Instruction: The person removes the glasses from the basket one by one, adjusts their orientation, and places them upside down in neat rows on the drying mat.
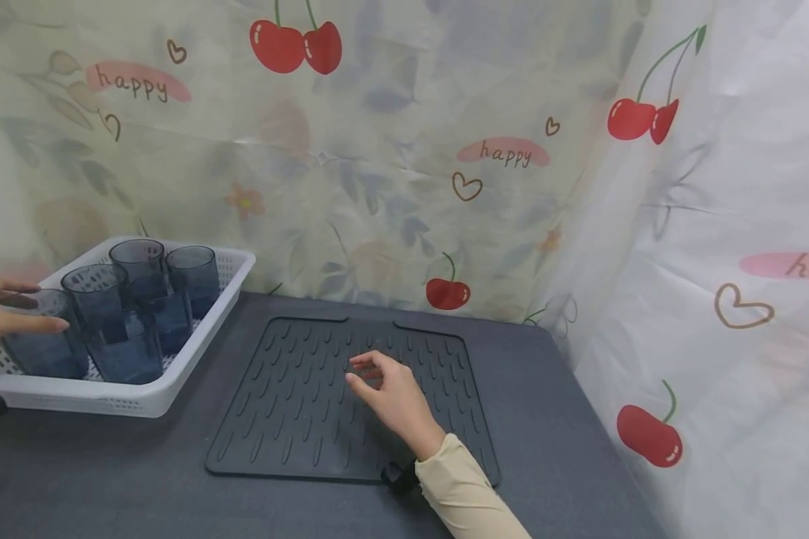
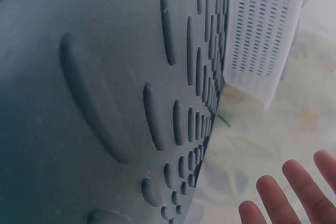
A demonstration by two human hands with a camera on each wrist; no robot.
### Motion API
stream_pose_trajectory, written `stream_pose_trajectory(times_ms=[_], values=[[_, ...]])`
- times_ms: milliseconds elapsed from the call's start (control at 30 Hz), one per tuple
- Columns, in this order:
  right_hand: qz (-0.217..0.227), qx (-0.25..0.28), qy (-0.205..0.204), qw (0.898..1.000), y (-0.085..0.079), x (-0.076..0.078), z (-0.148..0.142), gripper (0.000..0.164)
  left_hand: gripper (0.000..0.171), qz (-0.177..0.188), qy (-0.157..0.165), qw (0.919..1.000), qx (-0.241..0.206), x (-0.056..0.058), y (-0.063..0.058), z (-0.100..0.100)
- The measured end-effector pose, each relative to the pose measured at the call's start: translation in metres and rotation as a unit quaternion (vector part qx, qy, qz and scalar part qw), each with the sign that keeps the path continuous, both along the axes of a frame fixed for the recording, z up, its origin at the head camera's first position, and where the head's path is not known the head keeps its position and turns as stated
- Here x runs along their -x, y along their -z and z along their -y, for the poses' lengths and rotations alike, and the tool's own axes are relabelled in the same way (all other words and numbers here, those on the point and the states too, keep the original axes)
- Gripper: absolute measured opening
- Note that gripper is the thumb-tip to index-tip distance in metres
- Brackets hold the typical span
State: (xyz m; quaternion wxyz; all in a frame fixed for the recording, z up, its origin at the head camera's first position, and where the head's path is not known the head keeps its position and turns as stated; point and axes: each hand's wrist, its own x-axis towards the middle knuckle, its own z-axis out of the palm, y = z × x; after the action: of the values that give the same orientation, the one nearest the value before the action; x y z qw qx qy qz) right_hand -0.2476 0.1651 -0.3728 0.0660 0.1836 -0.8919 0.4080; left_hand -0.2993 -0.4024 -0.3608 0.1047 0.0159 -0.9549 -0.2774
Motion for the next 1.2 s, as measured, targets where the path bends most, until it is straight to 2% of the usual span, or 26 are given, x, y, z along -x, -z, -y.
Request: stream_pose_trajectory(times_ms=[100, 267, 500, 600, 700, 867, 933, 1033, 1200], values=[[-0.004, -0.001, 0.001, 1.0, 0.0, 0.0, 0.0, 0.027, 0.123, 0.017, -0.008, 0.9998, -0.007, 0.006, 0.003, 0.011], [-0.01, 0.001, 0.001, 1.0, 0.001, 0.0, 0.001, 0.028, 0.124, 0.033, -0.026, 0.9989, -0.02, 0.007, -0.005, 0.016], [-0.007, 0.016, -0.008, 1.0, 0.0, -0.001, 0.0, 0.038, 0.121, -0.006, -0.056, 0.9977, -0.038, 0.005, -0.016, 0.025], [-0.007, 0.021, -0.013, 1.0, -0.001, -0.001, 0.001, 0.042, 0.118, -0.02, -0.066, 0.9966, -0.044, 0.001, -0.023, 0.022], [-0.007, 0.027, -0.02, 0.999, -0.001, -0.001, 0.002, 0.044, 0.113, -0.024, -0.063, 0.9966, -0.048, -0.016, -0.042, 0.004], [-0.003, 0.049, -0.031, 0.998, -0.002, -0.002, 0.003, 0.048, 0.101, -0.039, -0.071, 0.9955, -0.048, -0.054, -0.078, -0.041], [-0.004, 0.054, -0.032, 0.998, -0.002, -0.002, 0.003, 0.05, 0.097, -0.056, -0.073, 0.9944, -0.053, -0.065, -0.086, -0.055], [-0.006, 0.054, -0.028, 0.998, -0.002, -0.002, 0.003, 0.052, 0.097, -0.067, -0.059, 0.9938, -0.067, -0.076, -0.096, -0.068], [-0.01, 0.045, -0.02, 0.999, -0.002, -0.003, 0.003, 0.054, 0.095, -0.08, -0.054, 0.991, -0.092, -0.084, -0.105, -0.078]])
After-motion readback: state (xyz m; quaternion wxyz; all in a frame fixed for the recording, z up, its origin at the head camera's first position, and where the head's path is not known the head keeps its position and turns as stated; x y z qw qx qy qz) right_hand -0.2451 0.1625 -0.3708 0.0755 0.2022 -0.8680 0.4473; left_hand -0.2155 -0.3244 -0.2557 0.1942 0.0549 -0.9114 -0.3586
